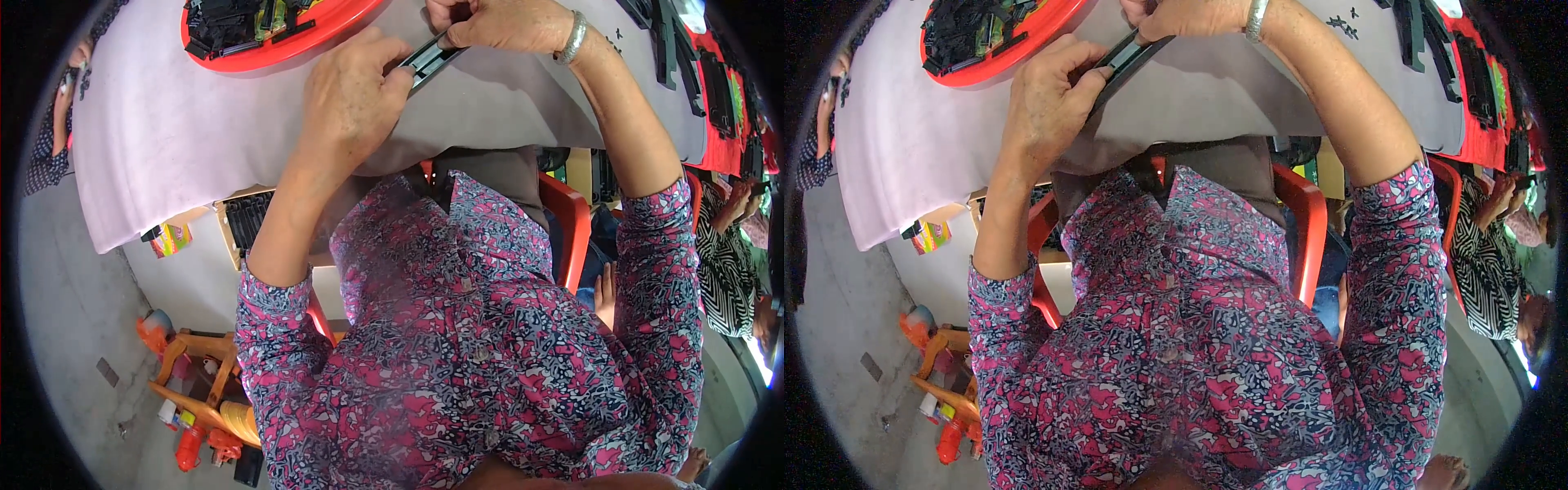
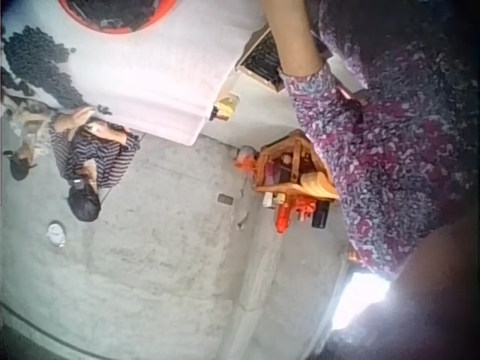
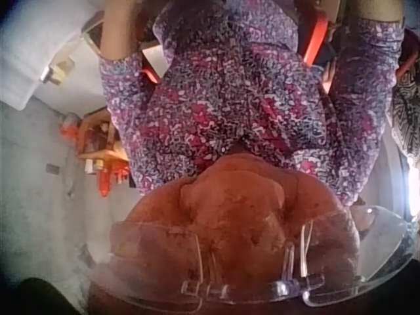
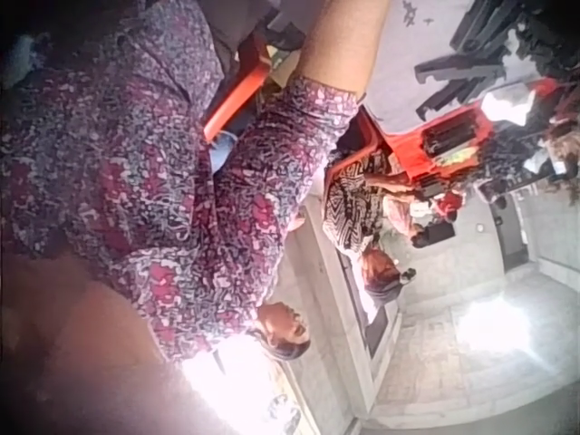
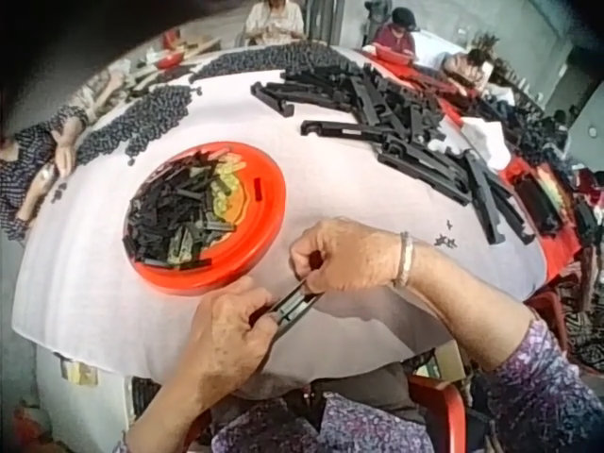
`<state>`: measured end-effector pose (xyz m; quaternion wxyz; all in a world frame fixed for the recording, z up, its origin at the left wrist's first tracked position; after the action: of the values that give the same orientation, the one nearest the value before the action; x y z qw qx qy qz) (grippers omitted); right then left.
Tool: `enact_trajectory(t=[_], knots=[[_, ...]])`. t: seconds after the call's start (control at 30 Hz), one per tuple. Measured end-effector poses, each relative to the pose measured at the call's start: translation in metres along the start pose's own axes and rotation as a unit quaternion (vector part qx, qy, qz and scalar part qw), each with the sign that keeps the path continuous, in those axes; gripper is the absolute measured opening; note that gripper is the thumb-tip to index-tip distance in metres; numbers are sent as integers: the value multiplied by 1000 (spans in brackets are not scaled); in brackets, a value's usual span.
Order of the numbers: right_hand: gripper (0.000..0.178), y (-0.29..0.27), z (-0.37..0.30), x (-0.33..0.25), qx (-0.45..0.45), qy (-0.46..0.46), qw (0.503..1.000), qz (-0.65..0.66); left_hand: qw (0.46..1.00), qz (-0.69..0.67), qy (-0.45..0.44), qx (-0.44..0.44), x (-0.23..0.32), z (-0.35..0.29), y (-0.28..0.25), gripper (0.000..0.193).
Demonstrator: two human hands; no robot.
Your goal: The person assembles levels by inserting green spirit vials and small parts into black plastic housings by hand.
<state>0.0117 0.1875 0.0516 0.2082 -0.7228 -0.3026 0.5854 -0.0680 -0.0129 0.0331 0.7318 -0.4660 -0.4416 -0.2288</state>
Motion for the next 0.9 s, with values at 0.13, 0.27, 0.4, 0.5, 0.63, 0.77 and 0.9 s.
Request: enact_trajectory(t=[0.13,0.27,0.4,0.5,0.63,0.77,0.9], knots=[[7,0,1,1,-1,-3,1000,-10,1000,-17,-12,9,0,0,1,17],[7,2,2,3,6,-5,999,-41,997,-50,-47,21,-4,1,4,16],[7,3,0,0,14,8,999,-30,992,-75,-90,39,-3,2,6,20],[8,3,0,-5,14,28,998,-58,990,-88,-108,36,-6,2,5,20],[8,1,-3,-13,27,39,994,-100,989,-92,-104,39,-1,-2,2,20],[8,-1,-3,-17,18,35,995,-96,985,-106,-128,35,2,-2,-2,19],[9,-1,-6,-16,53,1,993,-102,979,-133,-152,33,5,-3,-3,17]])
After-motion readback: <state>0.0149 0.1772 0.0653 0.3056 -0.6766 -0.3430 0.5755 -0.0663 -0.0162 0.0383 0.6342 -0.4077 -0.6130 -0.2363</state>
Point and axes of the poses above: each hand's wrist, its own z-axis towards the middle knuckle, its own y-axis out of the palm, x = y × z, the point moved 2 cm from there along z, towards the middle knuckle, and after that the axes turned 15 degrees about -z, right-handed, at the moved point
